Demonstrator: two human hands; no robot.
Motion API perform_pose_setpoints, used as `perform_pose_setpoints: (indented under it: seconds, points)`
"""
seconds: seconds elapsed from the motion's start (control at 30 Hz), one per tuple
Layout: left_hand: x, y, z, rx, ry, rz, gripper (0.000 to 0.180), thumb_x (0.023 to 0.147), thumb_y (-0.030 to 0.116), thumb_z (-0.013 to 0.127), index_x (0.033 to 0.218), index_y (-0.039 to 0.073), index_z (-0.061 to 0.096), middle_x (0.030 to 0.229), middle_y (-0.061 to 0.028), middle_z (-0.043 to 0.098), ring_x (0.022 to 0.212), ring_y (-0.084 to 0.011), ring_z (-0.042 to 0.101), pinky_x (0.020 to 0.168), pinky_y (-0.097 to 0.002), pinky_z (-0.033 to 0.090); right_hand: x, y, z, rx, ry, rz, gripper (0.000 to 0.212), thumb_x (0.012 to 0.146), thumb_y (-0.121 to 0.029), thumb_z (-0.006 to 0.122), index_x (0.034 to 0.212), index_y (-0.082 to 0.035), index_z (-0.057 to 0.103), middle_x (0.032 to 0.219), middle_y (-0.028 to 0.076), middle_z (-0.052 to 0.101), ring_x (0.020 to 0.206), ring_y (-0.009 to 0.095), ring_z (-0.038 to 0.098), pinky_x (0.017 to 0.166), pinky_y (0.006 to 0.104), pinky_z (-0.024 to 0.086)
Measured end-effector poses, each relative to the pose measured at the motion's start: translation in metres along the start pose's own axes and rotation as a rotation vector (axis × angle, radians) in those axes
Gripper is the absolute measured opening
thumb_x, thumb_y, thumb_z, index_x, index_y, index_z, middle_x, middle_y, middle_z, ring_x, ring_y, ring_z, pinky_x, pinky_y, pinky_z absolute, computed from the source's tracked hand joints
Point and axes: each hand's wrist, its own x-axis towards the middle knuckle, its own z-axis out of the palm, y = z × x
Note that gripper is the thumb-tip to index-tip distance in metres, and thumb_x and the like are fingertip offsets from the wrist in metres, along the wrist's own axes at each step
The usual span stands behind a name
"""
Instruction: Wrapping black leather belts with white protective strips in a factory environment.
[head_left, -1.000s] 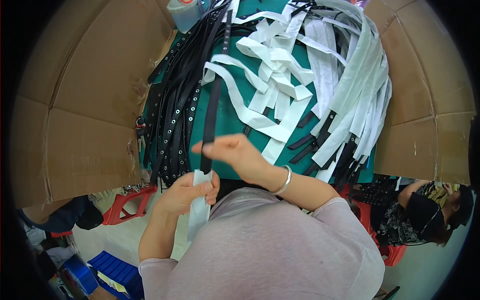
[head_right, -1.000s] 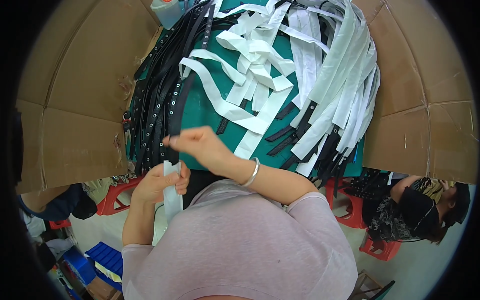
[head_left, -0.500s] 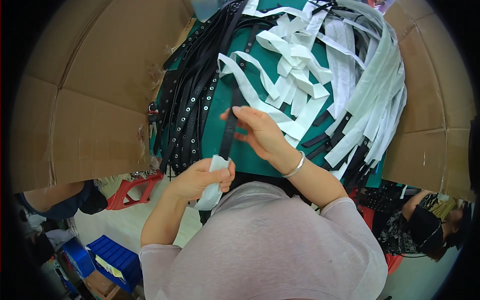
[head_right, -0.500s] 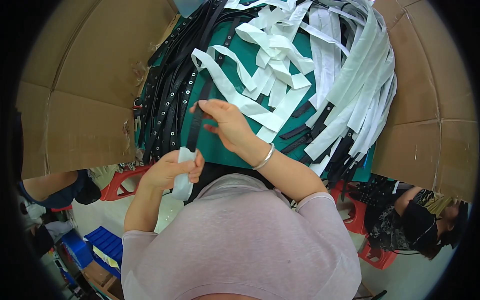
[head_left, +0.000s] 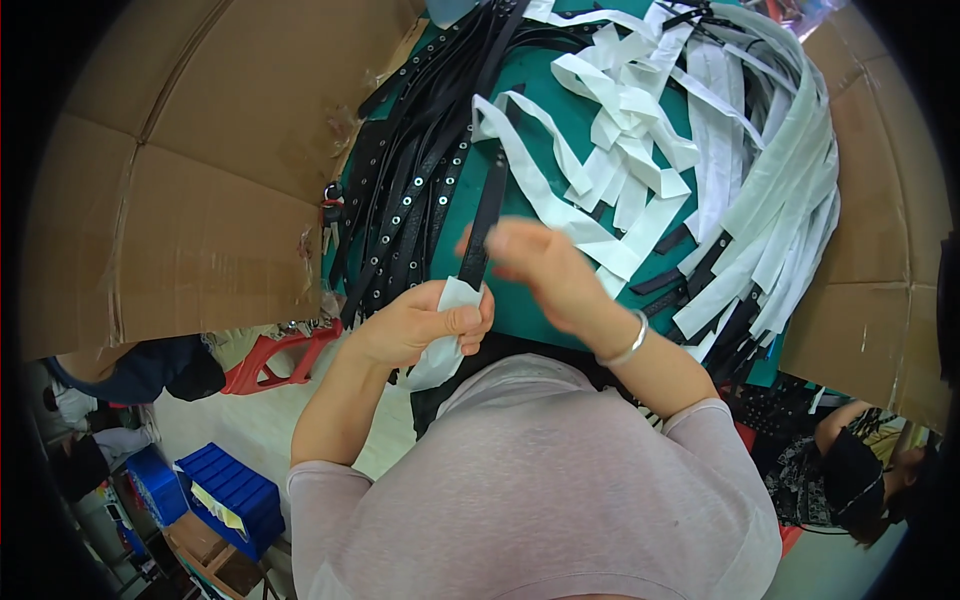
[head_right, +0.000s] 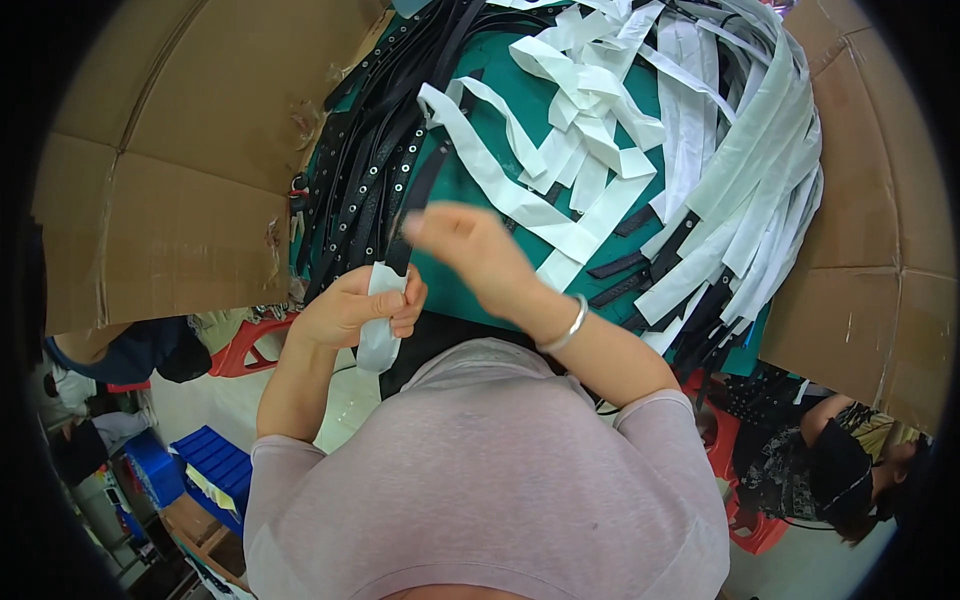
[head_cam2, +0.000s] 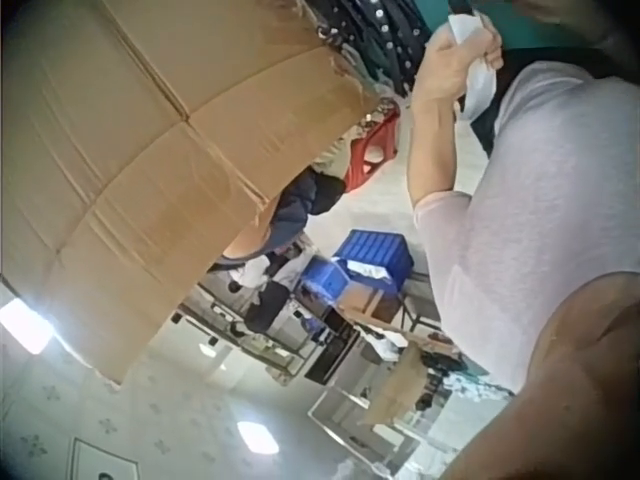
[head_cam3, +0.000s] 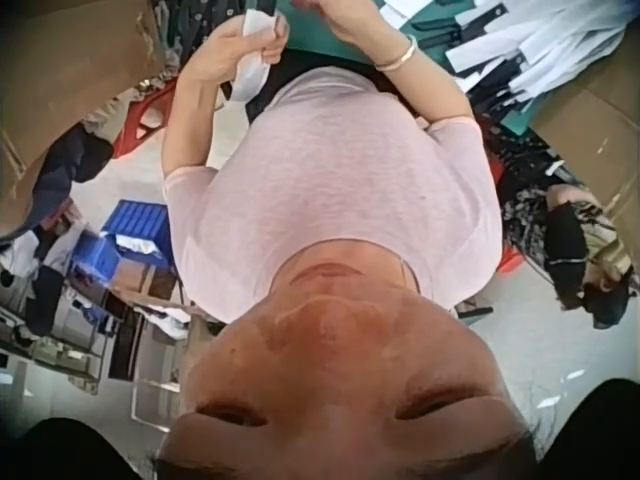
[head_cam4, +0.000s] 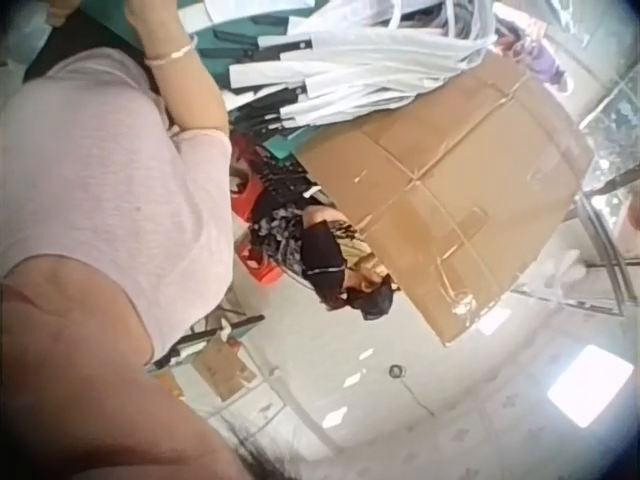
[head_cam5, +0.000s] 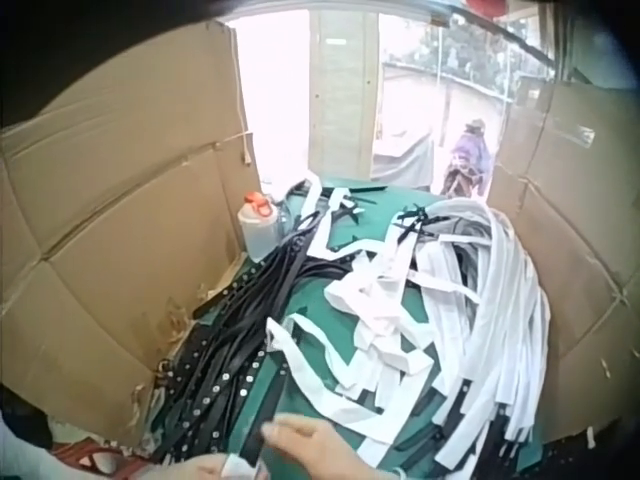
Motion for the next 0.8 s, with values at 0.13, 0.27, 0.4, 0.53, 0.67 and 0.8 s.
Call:
perform_pose_setpoints:
  seconds: [0.13,0.27,0.4,0.53,0.67,0.8]
  points:
    - [0.003,0.003,-0.002,0.022,-0.061,-0.053,0.024,0.088,0.028,0.061,0.089,0.006,0.051,0.074,-0.0001,0.042,0.065,-0.0092,0.040,0.060,-0.0251,0.038,0.016,-0.005,-0.011,0.357,0.093,-0.015,0.016,0.088,-0.020,0.058,0.096,-0.007,0.061,0.106,0.005,0.063,0.102,0.012,0.052,0.088,0.0357,0.039]
    - [-0.001,0.009,-0.003,0.057,-0.031,-0.034,0.024,0.088,0.028,0.061,0.088,0.006,0.051,0.073,0.0000,0.041,0.064,-0.0096,0.039,0.060,-0.0249,0.037,-0.009,-0.012,0.011,0.096,0.004,-0.079,0.010,0.083,-0.008,0.061,0.091,-0.002,0.062,0.106,0.008,0.063,0.097,0.013,0.054,0.091,0.0292,0.039]
    - [0.006,0.003,-0.001,0.003,-0.125,-0.058,0.025,0.088,0.027,0.061,0.089,0.005,0.051,0.073,-0.0003,0.042,0.064,-0.0101,0.040,0.059,-0.0249,0.037,0.007,-0.007,-0.003,0.194,0.013,-0.021,0.018,0.089,-0.019,0.055,0.090,-0.002,0.062,0.102,0.010,0.063,0.095,0.013,0.054,0.087,0.0324,0.042]
    - [0.006,-0.008,-0.002,-0.044,-0.101,-0.107,0.019,0.088,0.020,0.062,0.091,0.004,0.052,0.077,-0.0010,0.048,0.069,-0.0109,0.048,0.063,-0.0240,0.042,0.010,-0.002,-0.005,0.162,0.104,0.007,0.024,0.090,-0.022,0.055,0.097,0.000,0.061,0.103,0.009,0.063,0.097,0.014,0.055,0.085,0.0320,0.043]
    - [0.000,-0.004,0.002,0.057,-0.044,-0.069,0.026,0.087,0.027,0.063,0.090,0.004,0.050,0.074,-0.0010,0.044,0.064,-0.0109,0.042,0.060,-0.0255,0.038,-0.001,-0.006,-0.002,0.227,0.117,-0.092,0.022,0.088,-0.019,0.059,0.100,-0.001,0.063,0.097,0.007,0.064,0.093,0.013,0.057,0.084,0.0288,0.042]
    - [-0.003,-0.012,-0.002,0.032,-0.112,-0.037,0.028,0.087,0.029,0.063,0.090,0.004,0.050,0.074,-0.0009,0.044,0.065,-0.0113,0.042,0.061,-0.0266,0.039,0.011,-0.021,-0.018,0.229,0.145,-0.201,0.018,0.088,-0.018,0.061,0.098,-0.002,0.062,0.092,0.006,0.065,0.083,0.010,0.058,0.076,0.0276,0.046]
